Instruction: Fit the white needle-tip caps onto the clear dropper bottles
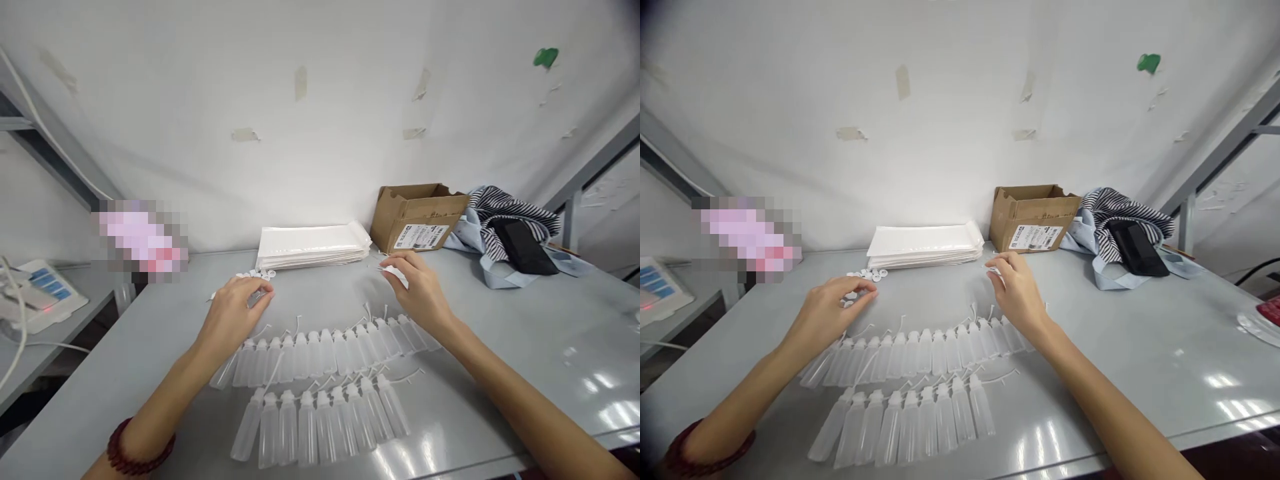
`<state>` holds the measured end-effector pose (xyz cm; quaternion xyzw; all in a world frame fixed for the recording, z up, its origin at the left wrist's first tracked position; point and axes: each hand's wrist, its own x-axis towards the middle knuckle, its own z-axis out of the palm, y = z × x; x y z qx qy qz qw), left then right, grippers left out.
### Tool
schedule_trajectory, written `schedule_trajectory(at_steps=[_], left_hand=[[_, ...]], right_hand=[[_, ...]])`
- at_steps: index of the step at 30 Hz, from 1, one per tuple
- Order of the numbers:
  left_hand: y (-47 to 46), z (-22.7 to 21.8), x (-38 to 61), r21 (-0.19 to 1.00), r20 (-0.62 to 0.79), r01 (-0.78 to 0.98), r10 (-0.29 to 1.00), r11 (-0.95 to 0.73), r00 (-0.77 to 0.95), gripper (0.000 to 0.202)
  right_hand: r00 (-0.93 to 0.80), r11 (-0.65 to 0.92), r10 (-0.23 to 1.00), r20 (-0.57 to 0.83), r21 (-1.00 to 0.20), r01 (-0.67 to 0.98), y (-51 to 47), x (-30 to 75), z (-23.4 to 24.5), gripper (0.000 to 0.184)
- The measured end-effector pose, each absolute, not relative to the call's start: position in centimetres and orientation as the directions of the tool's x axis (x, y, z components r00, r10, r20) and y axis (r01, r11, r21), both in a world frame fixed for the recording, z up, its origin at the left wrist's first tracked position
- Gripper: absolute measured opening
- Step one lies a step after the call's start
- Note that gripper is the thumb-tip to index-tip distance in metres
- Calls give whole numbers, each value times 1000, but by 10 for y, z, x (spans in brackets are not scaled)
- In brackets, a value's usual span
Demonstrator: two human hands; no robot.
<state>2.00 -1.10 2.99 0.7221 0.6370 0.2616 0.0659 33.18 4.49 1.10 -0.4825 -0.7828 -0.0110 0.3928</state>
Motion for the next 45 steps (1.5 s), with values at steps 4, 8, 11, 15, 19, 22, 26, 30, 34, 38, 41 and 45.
schedule_trajectory(at_steps=[4, 8, 11, 15, 19, 22, 26, 30, 34, 38, 41, 45], left_hand=[[-17, 36, 23, 520, 257, 843, 966, -138, 0, 21], [-20, 40, 28, 580, 235, 805, 972, -123, -21, 21], [-23, 41, 33, 614, 211, 781, 977, -115, -23, 21], [-25, 41, 36, 649, 163, 756, 986, -87, -26, 24], [-23, 40, 36, 667, 112, 743, 993, -58, -24, 27], [-22, 40, 37, 699, 65, 714, 998, -27, -27, 28], [-23, 42, 39, 745, 27, 667, 997, 26, -69, 26], [-22, 43, 39, 776, -23, 628, 997, 65, -74, 27], [-23, 43, 39, 801, -51, 592, 995, 94, -88, 35], [-31, 48, 44, 839, -96, 532, 993, 119, -71, 40], [-38, 51, 51, 855, -101, 509, 994, 102, -31, 34], [-44, 51, 55, 893, -74, 449, 993, 24, 94, 28]], right_hand=[[-217, 564, 722, 657, -377, 735, 13, 317, 17, 12], [-327, 612, 753, 572, -423, 668, -52, 317, 22, 15], [-519, 656, 755, 401, -444, 610, -94, 326, 25, 24], [-618, 640, 754, 223, -462, 614, -109, 340, 28, 38], [-631, 606, 761, 147, -507, 613, -101, 345, 24, 50], [-639, 611, 754, 152, -520, 597, -99, 342, 18, 51], [-631, 616, 757, 169, -506, 603, -98, 340, 14, 47], [-657, 612, 745, 115, -508, 606, -96, 341, 14, 46], [-650, 606, 751, 116, -510, 610, -96, 343, 11, 44], [-612, 646, 750, 249, -476, 597, -100, 349, 12, 43], [-581, 658, 749, 319, -463, 594, -101, 351, 25, 41], [-617, 690, 711, 338, -508, 516, -83, 334, 55, 45]])
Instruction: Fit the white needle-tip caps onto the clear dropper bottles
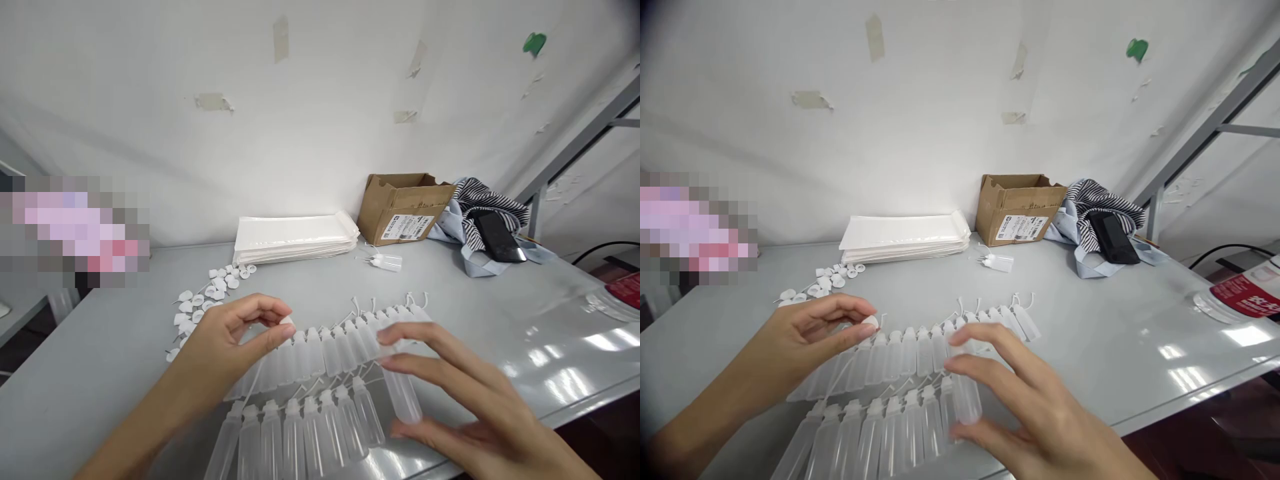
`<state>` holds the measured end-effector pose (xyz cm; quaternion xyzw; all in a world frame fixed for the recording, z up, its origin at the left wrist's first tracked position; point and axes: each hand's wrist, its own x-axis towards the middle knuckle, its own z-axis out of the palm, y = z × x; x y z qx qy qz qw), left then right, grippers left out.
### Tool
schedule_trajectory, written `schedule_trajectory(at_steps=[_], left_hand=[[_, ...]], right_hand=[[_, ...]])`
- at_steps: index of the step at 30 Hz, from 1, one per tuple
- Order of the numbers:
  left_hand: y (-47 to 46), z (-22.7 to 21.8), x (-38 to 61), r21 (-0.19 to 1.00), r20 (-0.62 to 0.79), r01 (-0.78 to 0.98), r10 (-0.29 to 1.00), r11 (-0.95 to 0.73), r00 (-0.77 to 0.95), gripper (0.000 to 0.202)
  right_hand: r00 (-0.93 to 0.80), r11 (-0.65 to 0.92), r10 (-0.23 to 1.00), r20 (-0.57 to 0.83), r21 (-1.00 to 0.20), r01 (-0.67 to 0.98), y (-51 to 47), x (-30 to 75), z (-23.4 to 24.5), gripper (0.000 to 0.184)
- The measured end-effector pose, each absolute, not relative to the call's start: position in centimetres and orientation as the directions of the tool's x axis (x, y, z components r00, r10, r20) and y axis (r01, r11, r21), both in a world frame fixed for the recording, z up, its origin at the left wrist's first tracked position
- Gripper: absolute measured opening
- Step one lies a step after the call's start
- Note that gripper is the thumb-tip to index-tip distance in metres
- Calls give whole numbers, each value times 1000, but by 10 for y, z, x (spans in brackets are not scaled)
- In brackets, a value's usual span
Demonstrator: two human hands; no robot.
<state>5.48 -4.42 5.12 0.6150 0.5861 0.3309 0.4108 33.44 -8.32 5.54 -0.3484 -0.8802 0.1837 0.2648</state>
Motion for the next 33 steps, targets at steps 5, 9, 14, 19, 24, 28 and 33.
schedule_trajectory(at_steps=[5, 9, 14, 19, 24, 28, 33], left_hand=[[-48, 54, 52, 960, -70, 280, 988, 30, 134, 23], [-51, 59, 53, 977, -24, 213, 993, -1, 115, 16], [-52, 55, 65, 975, -52, 219, 989, 21, 136, 15], [-52, 50, 75, 991, -130, 55, 984, 124, 123, 17], [-53, 50, 78, 983, -181, -19, 980, 184, 84, 18], [-53, 48, 79, 976, -207, -47, 976, 211, 72, 22], [-53, 47, 79, 977, -190, -78, 975, 199, 114, 19]], right_hand=[[-656, 644, 637, 405, -747, 165, -35, 294, 72, 48], [-635, 66, 738, 228, -961, -269, -14, 277, 51, 43], [-673, -348, 733, 100, -795, -497, -20, 274, 28, 33], [-696, -444, 711, 103, -702, -557, -22, 272, 28, 30], [-691, -442, 717, 90, -708, -551, -19, 273, 28, 30], [-689, -424, 720, 79, -736, -528, -21, 273, 28, 24], [-682, -360, 729, 55, -818, -450, -19, 273, 26, 22]])
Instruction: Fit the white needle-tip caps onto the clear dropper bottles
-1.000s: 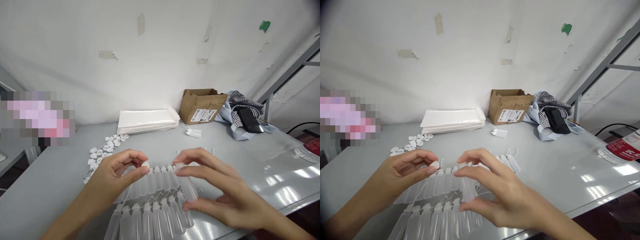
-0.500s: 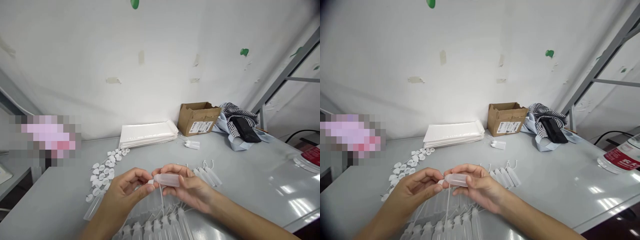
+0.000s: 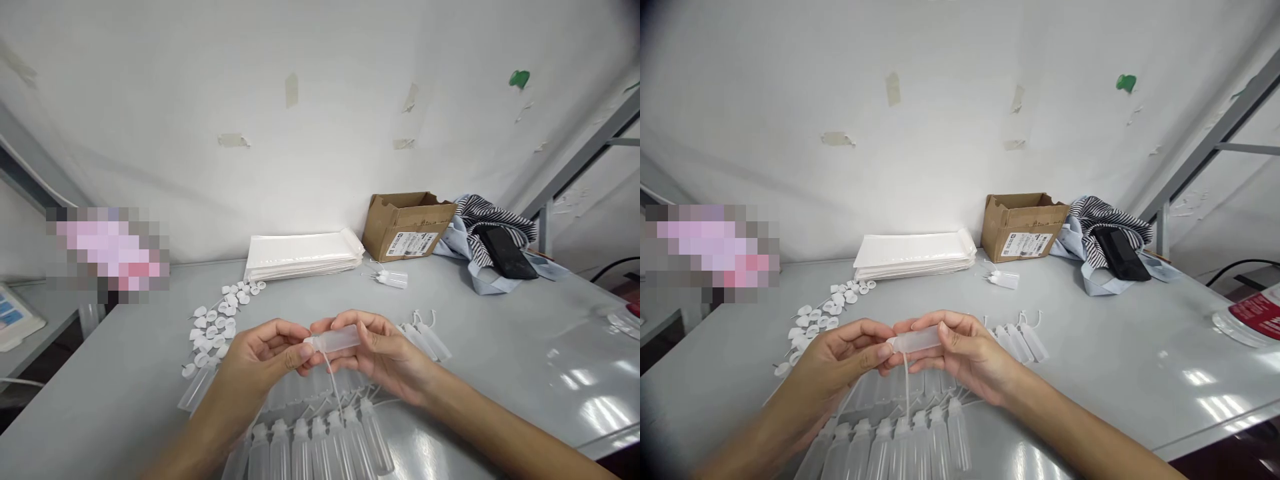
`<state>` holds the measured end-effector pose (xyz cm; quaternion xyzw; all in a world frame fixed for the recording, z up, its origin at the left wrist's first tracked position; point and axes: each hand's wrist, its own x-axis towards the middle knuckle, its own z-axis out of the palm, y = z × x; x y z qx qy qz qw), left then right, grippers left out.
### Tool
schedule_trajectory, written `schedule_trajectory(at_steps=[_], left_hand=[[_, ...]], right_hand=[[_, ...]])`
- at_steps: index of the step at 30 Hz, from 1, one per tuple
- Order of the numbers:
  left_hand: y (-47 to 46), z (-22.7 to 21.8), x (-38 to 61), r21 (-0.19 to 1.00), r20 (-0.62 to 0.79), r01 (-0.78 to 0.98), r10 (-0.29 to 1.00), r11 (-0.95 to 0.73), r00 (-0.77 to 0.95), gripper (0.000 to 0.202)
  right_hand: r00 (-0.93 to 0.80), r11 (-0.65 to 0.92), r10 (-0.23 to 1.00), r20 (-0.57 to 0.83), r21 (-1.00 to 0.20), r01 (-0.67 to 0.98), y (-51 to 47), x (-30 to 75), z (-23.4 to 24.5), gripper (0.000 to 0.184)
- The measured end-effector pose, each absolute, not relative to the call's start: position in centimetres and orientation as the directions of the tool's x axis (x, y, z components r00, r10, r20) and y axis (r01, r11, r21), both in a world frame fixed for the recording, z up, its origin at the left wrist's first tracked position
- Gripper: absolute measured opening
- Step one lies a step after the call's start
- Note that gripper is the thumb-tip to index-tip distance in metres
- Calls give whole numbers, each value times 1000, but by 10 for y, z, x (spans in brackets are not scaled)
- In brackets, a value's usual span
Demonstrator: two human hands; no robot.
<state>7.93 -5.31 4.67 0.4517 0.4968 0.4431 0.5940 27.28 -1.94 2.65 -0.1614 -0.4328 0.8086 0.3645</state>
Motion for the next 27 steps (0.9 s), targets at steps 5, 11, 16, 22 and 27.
schedule_trajectory(at_steps=[5, 11, 16, 22, 27], left_hand=[[-54, 47, 79, 987, -157, -7, 987, 158, 43, 15], [-55, 46, 78, 986, -102, 132, 994, 98, 28, 14], [-59, 47, 74, 956, 126, 254, 987, -147, 98, 9], [-63, 51, 74, 868, 283, 383, 949, -315, 139, 7], [-60, 53, 78, 945, 62, 316, 994, -89, 94, 10]], right_hand=[[-561, -80, 824, 78, -965, -251, -20, 275, 25, 23], [-474, 126, 876, 88, -991, 50, -29, 274, 35, 27], [-592, -120, 801, -93, -993, -5, -29, 272, 36, 38], [-728, -433, 645, -234, -896, -96, -26, 275, 27, 52], [-715, -403, 661, -228, -912, -82, -28, 272, 28, 50]])
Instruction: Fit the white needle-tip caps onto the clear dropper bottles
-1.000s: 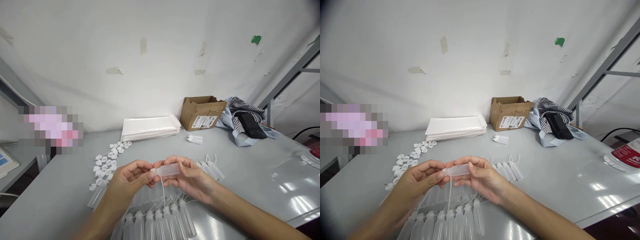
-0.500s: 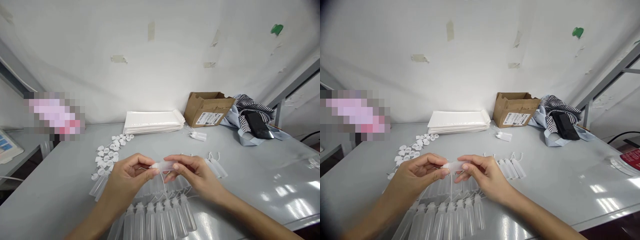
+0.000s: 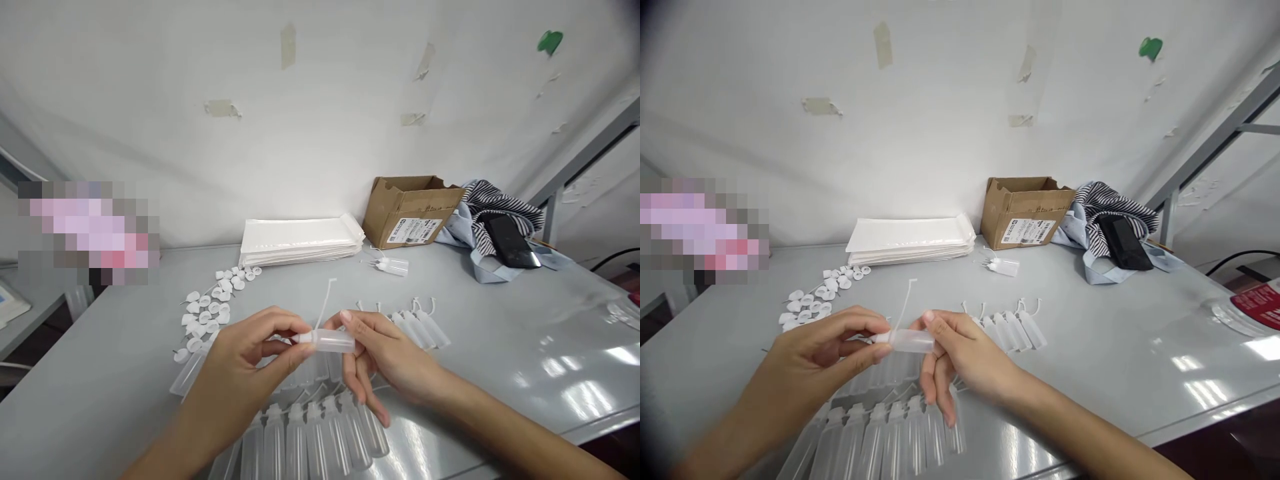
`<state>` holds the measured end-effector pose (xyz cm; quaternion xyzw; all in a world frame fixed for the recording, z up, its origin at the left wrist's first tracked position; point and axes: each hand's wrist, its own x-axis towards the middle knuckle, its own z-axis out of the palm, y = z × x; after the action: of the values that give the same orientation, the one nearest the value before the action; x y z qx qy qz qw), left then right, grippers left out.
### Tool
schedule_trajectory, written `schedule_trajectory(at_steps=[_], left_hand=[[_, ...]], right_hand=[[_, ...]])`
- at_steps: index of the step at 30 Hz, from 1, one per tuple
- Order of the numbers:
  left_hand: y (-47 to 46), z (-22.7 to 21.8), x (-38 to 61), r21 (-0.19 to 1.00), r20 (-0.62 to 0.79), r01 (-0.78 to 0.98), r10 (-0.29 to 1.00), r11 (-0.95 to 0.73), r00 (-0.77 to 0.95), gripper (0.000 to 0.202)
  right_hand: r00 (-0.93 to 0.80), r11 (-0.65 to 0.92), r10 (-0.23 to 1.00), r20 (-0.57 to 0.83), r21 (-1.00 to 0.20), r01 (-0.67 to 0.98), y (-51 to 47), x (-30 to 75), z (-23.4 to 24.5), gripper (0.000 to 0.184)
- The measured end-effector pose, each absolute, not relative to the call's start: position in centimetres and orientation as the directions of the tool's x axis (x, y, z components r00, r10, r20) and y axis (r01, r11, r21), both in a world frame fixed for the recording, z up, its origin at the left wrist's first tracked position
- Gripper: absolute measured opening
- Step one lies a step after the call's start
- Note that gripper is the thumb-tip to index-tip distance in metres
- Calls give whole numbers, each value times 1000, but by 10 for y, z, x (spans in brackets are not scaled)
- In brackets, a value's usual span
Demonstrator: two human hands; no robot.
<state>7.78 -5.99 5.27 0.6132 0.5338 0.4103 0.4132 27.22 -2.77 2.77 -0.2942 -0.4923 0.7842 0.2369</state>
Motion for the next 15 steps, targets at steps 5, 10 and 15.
schedule_trajectory(at_steps=[5, 10, 15], left_hand=[[-54, 50, 78, 969, -164, 203, 981, 142, 101, 18], [-55, 50, 76, 975, -95, 209, 989, 69, 116, 12], [-58, 55, 68, 914, 197, 282, 927, -291, 319, 6]], right_hand=[[-541, 16, 836, -92, -981, 192, -33, 275, 35, 37], [-520, 285, 851, 70, -893, 347, -36, 277, 40, 26], [-775, -499, 532, -341, -866, 38, -33, 278, 36, 43]])
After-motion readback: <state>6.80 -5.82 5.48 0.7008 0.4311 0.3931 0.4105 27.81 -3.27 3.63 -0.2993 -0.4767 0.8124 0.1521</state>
